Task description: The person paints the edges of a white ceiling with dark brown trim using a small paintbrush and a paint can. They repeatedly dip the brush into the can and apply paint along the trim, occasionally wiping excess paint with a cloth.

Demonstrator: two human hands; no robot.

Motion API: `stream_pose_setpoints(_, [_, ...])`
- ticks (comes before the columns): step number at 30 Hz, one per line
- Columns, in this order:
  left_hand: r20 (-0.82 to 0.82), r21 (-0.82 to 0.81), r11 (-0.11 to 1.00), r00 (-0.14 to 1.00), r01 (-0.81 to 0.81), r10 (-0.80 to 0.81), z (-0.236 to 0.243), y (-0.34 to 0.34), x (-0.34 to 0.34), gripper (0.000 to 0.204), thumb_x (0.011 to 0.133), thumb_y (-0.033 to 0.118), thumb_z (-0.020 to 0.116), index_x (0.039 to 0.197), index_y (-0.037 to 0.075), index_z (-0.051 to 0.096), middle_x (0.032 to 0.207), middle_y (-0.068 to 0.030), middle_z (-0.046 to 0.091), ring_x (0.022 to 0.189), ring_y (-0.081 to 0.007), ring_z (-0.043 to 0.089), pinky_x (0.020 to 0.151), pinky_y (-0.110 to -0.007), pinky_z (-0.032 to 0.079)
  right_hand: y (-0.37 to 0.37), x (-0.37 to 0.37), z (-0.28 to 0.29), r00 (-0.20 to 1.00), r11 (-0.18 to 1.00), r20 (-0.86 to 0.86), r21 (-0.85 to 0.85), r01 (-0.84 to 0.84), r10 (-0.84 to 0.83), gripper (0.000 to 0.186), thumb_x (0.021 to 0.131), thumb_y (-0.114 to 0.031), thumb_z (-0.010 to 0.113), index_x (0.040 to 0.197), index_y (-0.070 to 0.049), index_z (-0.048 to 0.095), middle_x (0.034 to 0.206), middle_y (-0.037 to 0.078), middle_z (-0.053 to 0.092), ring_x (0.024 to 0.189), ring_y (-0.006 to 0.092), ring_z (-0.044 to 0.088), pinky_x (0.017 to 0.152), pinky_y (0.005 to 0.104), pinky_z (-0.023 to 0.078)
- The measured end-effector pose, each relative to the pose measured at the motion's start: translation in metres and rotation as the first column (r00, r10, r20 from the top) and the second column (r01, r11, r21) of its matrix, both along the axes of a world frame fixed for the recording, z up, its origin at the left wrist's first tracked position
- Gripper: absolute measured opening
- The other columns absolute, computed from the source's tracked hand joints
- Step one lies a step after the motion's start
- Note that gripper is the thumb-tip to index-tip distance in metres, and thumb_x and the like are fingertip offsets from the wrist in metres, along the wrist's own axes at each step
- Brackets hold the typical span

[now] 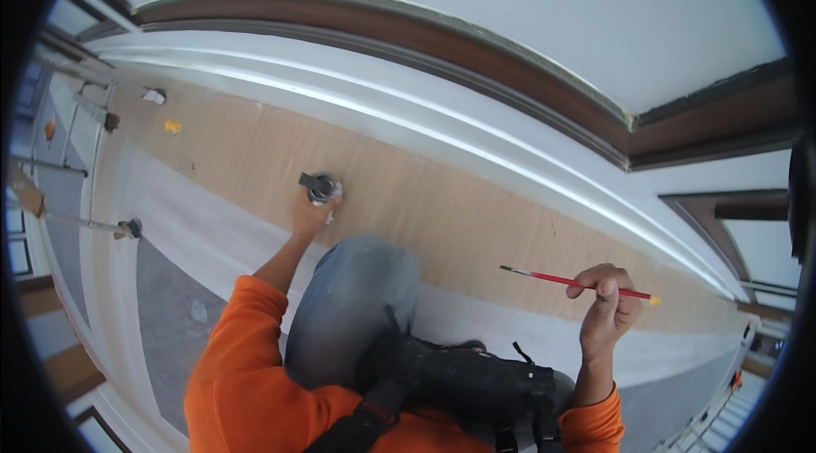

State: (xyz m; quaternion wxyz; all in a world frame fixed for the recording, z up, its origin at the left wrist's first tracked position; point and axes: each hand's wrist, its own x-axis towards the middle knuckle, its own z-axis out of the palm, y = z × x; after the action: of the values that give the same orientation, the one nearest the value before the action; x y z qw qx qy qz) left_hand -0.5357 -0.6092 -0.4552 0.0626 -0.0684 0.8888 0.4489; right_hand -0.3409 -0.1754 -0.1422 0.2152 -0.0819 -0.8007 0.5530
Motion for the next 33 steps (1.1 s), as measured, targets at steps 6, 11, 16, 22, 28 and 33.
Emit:
stream_pose_setpoints(6, [-0.010,-0.050,0.994,0.995,-0.095,0.094,-0.019,0.006,0.015,0.067,0.074,0.038,0.092,0.127,0.005,0.067,0.113,-0.0168,0.078,0.108,-0.0353,0.074,0.092,-0.044,0.056,-0.004,-0.019,-0.016,0.997,0.996,0.022,-0.054,-0.075,0.076,0.039,0.111,-0.031,0.056,0.089,-0.001,0.064,0.076,0.011,0.070,0.067,0.0179,0.065,0.066,0.0307,0.052])
stream_pose_setpoints(11, [-0.025,-0.085,0.985,0.989,-0.147,0.146,-0.023,0.003,0.020,0.068,0.074,0.038,0.092,0.128,0.005,0.067,0.114,-0.0185,0.077,0.110,-0.0365,0.074,0.094,-0.044,0.055,0.003,-0.015,-0.030,0.997,0.994,-0.007,-0.078,-0.076,0.076,0.041,0.112,-0.032,0.055,0.088,0.000,0.064,0.074,0.011,0.068,0.065,0.0184,0.065,0.066,0.0314,0.052])
stream_pose_setpoints(16, [0.018,-0.061,0.985,0.987,-0.159,0.160,-0.015,0.002,0.021,0.071,0.073,0.040,0.093,0.129,0.006,0.067,0.119,-0.0195,0.076,0.116,-0.0377,0.071,0.097,-0.045,0.054,0.001,-0.012,-0.027,0.998,0.996,-0.048,-0.077,-0.042,0.038,0.046,0.111,-0.037,0.056,0.086,0.000,0.064,0.068,0.010,0.065,0.063,0.0179,0.063,0.064,0.0315,0.050])
stream_pose_setpoints(22, [0.122,-0.316,0.941,0.978,-0.123,0.169,0.009,0.005,0.018,0.073,0.075,0.052,0.088,0.131,0.009,0.067,0.122,-0.0193,0.075,0.118,-0.0363,0.070,0.097,-0.047,0.054,0.013,-0.013,-0.043,0.995,0.996,-0.101,-0.086,0.007,-0.016,0.048,0.110,-0.040,0.057,0.084,0.001,0.060,0.070,0.011,0.061,0.055,0.0193,0.062,0.055,0.0295,0.049])
stream_pose_setpoints(28, [0.315,-0.399,0.917,0.942,0.024,0.113,0.028,-0.009,0.024,0.073,0.079,0.057,0.083,0.137,0.016,0.068,0.120,-0.0210,0.076,0.115,-0.0356,0.072,0.095,-0.047,0.056,0.011,-0.017,-0.042,0.999,0.993,-0.051,-0.119,-0.007,0.001,0.049,0.110,-0.041,0.056,0.082,0.000,0.060,0.070,0.010,0.061,0.058,0.0184,0.061,0.058,0.0306,0.048])
stream_pose_setpoints(33, [0.344,-0.362,0.932,0.925,-0.032,0.165,0.063,-0.084,0.000,0.060,0.086,0.049,0.077,0.132,0.012,0.070,0.122,-0.0234,0.073,0.115,-0.0360,0.070,0.098,-0.046,0.053,0.005,-0.016,-0.029,0.998,0.987,0.026,-0.146,0.064,-0.061,0.053,0.110,-0.045,0.052,0.080,-0.003,0.062,0.063,0.008,0.064,0.062,0.0156,0.059,0.070,0.0308,0.044])
